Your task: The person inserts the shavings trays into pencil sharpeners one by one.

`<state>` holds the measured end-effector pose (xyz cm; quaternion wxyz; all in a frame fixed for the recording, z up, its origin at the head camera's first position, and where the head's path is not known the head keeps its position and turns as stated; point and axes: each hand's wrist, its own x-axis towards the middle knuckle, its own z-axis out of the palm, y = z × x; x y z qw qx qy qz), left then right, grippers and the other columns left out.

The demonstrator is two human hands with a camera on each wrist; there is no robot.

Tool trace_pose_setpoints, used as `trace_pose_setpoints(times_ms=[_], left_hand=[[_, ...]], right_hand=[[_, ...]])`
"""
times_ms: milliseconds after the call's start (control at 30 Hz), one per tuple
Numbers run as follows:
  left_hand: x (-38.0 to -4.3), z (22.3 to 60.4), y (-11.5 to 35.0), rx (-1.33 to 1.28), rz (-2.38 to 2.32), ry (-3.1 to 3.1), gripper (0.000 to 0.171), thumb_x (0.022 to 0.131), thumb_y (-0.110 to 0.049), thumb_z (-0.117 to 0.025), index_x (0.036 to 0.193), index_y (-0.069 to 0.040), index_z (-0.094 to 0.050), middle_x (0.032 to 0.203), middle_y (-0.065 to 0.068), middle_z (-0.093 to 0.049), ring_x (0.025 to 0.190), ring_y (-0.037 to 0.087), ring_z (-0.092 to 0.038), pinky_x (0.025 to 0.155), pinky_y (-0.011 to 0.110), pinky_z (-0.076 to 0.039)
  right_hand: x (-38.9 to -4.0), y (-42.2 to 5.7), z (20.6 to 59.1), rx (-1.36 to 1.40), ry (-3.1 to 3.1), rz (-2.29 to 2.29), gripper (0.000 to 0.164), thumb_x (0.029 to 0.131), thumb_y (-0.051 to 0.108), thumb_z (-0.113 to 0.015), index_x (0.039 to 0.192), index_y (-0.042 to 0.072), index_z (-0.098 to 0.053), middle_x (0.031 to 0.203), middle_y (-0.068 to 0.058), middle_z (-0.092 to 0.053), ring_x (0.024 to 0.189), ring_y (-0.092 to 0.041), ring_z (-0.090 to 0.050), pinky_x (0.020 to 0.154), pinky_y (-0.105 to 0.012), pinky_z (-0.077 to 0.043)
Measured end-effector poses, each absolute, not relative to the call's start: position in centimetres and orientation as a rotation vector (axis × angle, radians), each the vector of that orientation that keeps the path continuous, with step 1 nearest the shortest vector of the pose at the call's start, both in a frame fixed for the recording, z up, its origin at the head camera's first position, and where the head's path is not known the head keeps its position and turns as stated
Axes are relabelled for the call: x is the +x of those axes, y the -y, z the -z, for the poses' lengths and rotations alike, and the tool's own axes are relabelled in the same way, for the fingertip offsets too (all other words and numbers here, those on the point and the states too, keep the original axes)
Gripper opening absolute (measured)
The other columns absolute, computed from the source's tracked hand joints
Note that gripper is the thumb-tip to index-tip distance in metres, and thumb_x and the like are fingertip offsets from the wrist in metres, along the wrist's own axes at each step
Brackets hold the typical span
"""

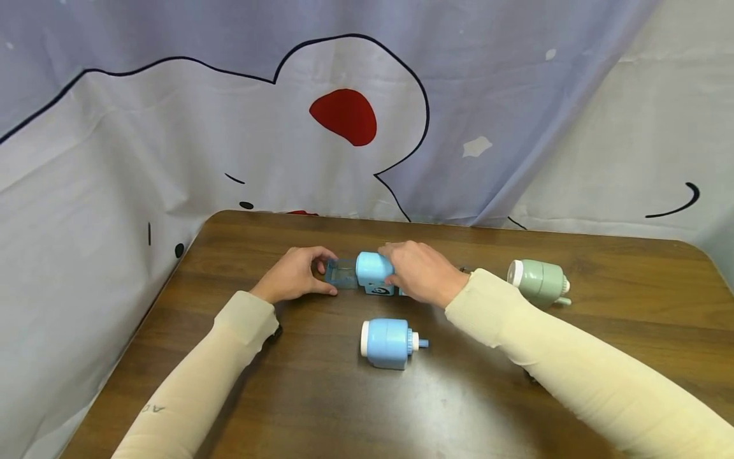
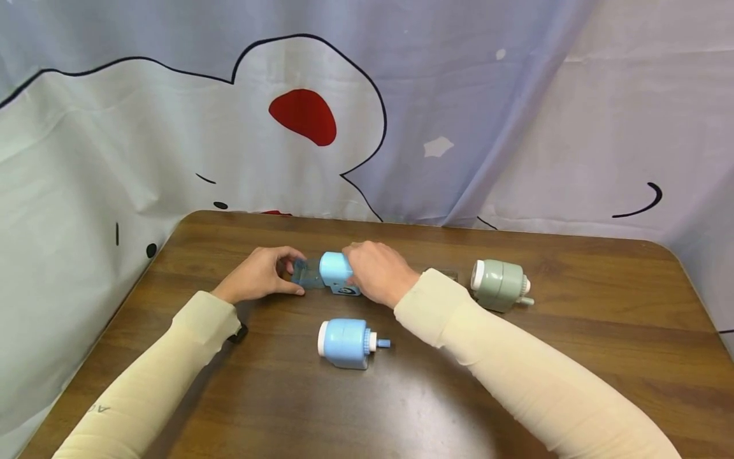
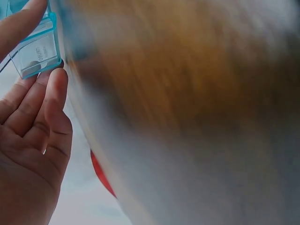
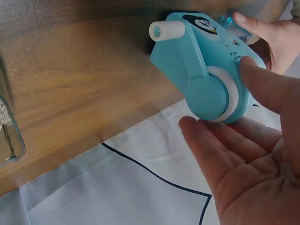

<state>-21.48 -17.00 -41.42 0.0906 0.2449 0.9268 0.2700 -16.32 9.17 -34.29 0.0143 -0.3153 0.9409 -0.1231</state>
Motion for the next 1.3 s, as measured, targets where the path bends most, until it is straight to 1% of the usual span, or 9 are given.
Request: trace_pose_setpoints(times_ms=[67,133,200,300,400,633,800,1067,1300], left_hand=[[-21.4,41.4,16.9,0.735,-0.799,-2.747,0.059,0.063,-0.036,-0.085,0.113,-0.012,-0.062,0.085,-0.001,-0.059,0.079,0.015,-0.054,0.071,0.029,-0.047],[-21.3,41.4,16.7,0.740,-0.798,-2.744,0.059,0.063,-0.036,-0.085,0.112,-0.012,-0.063,0.085,-0.001,-0.059,0.079,0.015,-0.054,0.071,0.029,-0.047],[-21.3,41.3,16.6,0.743,-0.799,-2.741,0.059,0.063,-0.037,-0.085,0.112,-0.012,-0.063,0.085,0.000,-0.060,0.079,0.016,-0.054,0.070,0.030,-0.046],[-21.2,41.3,16.6,0.737,-0.800,-2.741,0.059,0.063,-0.036,-0.085,0.112,-0.012,-0.063,0.084,0.000,-0.059,0.078,0.017,-0.054,0.070,0.030,-0.046],[-21.1,41.3,16.5,0.735,-0.798,-2.741,0.059,0.063,-0.036,-0.085,0.111,-0.011,-0.062,0.084,0.000,-0.059,0.078,0.016,-0.054,0.070,0.029,-0.046],[-20.8,41.3,15.9,0.765,-0.801,-2.743,0.059,0.062,-0.036,-0.086,0.111,-0.011,-0.063,0.083,-0.001,-0.059,0.077,0.014,-0.055,0.069,0.028,-0.047],[-20.9,41.3,15.5,0.782,-0.803,-2.757,0.059,0.062,-0.036,-0.086,0.110,-0.010,-0.064,0.081,-0.003,-0.060,0.076,0.013,-0.055,0.069,0.027,-0.048],[-20.8,41.1,14.9,0.832,-0.789,-2.770,0.059,0.061,-0.036,-0.086,0.109,-0.010,-0.064,0.080,0.000,-0.061,0.075,0.014,-0.055,0.068,0.028,-0.047],[-20.8,41.1,14.6,0.857,-0.766,-2.785,0.060,0.061,-0.038,-0.086,0.109,-0.011,-0.063,0.080,0.000,-0.060,0.073,0.014,-0.055,0.066,0.027,-0.047]], right_hand=[[-16.3,-9.1,34.4,-0.988,-2.920,0.398,0.037,0.080,0.017,-0.075,0.111,0.003,-0.061,0.094,-0.005,-0.067,0.077,-0.018,-0.061,0.071,-0.033,-0.052],[-16.2,-9.1,34.5,-0.986,-2.917,0.405,0.030,0.080,0.016,-0.074,0.105,0.004,-0.062,0.084,-0.002,-0.065,0.071,-0.015,-0.059,0.066,-0.031,-0.051],[-16.2,-9.0,34.5,-0.981,-2.919,0.398,0.026,0.081,0.015,-0.074,0.100,0.005,-0.061,0.078,-0.001,-0.063,0.067,-0.014,-0.058,0.062,-0.029,-0.050],[-16.0,-9.0,34.4,-0.975,-2.925,0.387,0.022,0.081,0.014,-0.074,0.096,0.005,-0.060,0.075,0.000,-0.061,0.064,-0.014,-0.057,0.060,-0.029,-0.050],[-15.9,-9.0,34.4,-0.969,-2.929,0.387,0.022,0.080,0.014,-0.074,0.094,0.005,-0.060,0.075,0.000,-0.061,0.064,-0.014,-0.057,0.059,-0.029,-0.050],[-16.0,-9.0,34.5,-0.943,-2.912,0.417,0.025,0.080,0.013,-0.074,0.099,0.004,-0.061,0.075,-0.002,-0.062,0.064,-0.013,-0.057,0.058,-0.027,-0.050],[-16.0,-9.1,34.5,-0.924,-2.906,0.444,0.025,0.080,0.012,-0.074,0.098,0.004,-0.060,0.074,-0.001,-0.061,0.062,-0.012,-0.057,0.057,-0.026,-0.049],[-16.0,-9.1,34.4,-0.932,-2.907,0.447,0.025,0.079,0.012,-0.075,0.098,0.004,-0.061,0.075,-0.001,-0.062,0.062,-0.012,-0.057,0.057,-0.026,-0.050],[-16.1,-9.0,34.4,-0.925,-2.904,0.430,0.026,0.080,0.013,-0.074,0.099,0.004,-0.060,0.074,-0.001,-0.061,0.060,-0.012,-0.056,0.056,-0.026,-0.049]])
